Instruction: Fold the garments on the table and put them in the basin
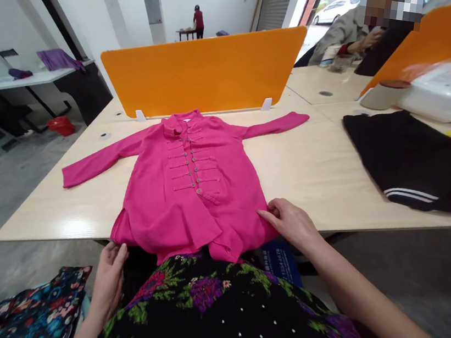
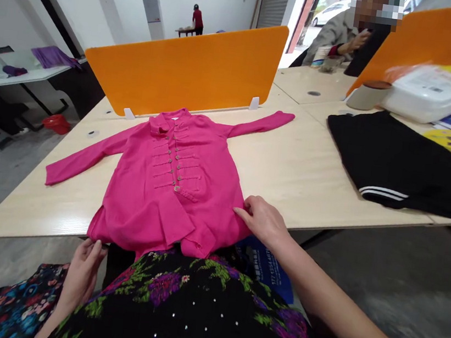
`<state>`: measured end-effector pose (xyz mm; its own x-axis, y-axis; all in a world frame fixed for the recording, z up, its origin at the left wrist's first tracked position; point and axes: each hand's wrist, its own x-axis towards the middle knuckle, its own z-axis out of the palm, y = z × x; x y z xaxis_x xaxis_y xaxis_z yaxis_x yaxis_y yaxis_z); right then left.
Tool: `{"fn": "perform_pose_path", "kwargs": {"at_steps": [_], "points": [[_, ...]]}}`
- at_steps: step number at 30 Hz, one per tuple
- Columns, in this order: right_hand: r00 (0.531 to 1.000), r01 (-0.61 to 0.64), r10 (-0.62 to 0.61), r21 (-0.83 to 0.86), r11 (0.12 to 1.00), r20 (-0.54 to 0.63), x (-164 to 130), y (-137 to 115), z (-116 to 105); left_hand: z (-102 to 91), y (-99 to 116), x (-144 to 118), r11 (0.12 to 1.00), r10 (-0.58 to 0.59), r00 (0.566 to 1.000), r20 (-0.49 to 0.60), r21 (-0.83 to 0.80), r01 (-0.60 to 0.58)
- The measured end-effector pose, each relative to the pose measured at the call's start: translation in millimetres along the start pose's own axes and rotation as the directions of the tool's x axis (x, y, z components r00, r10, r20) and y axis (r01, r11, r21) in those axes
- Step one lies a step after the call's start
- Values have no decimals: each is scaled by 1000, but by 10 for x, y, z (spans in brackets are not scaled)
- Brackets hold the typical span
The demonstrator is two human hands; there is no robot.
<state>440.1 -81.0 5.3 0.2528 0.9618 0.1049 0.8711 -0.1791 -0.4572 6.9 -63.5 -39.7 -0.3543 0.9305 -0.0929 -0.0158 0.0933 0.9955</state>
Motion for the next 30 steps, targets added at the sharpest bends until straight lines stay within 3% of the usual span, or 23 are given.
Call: {"fn": "perform_pose_path", "kwargs": {"at_steps": [2, 4, 7, 9, 11, 13, 14, 16, 18, 19, 21, 23, 25, 27, 30], "points": [[999, 48, -50, 148, 988, 10, -47, -27, -1, 58, -32, -17, 982, -107, 988, 116, -146, 123], [998, 44, -56, 371, 928, 21, -83, -80, -12, 97, 10, -25, 960, -150, 977, 154, -213, 181], [998, -68, 43, 693, 718, 53, -132, -106, -12, 72, 69, -8, 946, -160, 976, 145, -259, 194], [992, -110, 118, 757, 644, 43, -158, -66, 10, 15, 47, 30, 961, -159, 975, 156, -201, 189], [989, -103, 147, 690, 717, -5, -183, -11, 27, -54, -5, 74, 988, -144, 980, 135, -44, 151], [979, -81, 164, 511, 855, -119, -218, 14, 15, -117, -34, 97, 979, -43, 999, -3, 199, 42], [965, -68, 163, 403, 913, -206, -241, 4, -4, -140, -26, 91, 939, 66, 993, -95, 342, -29], [928, -19, 106, 240, 971, -357, -294, -76, -52, -154, 42, 36, 790, 354, 911, -212, 589, -170], [941, 103, -21, 229, 968, -337, -344, -224, -77, -112, 156, -60, 635, 556, 821, -125, 702, -323], [959, 171, -99, 266, 949, -266, -363, -316, -70, -70, 213, -110, 592, 582, 812, -36, 704, -393], [961, 276, -268, 320, 906, -68, -385, -510, -11, 47, 293, -189, 619, 469, 871, 149, 648, -444], [912, 359, -394, 239, 902, 118, -394, -685, 81, 174, 300, -220, 740, 253, 940, 230, 581, -341], [865, 437, -440, 68, 897, 240, -398, -815, 167, 282, 245, -213, 873, 109, 978, 181, 452, -181], [858, 468, -431, -81, 880, 278, -404, -889, 221, 362, 177, -200, 971, 51, 996, 77, 228, -67], [877, 447, -401, -145, 883, 265, -396, -908, 241, 438, 159, -218, 996, -35, 999, 8, -88, 35]]}}
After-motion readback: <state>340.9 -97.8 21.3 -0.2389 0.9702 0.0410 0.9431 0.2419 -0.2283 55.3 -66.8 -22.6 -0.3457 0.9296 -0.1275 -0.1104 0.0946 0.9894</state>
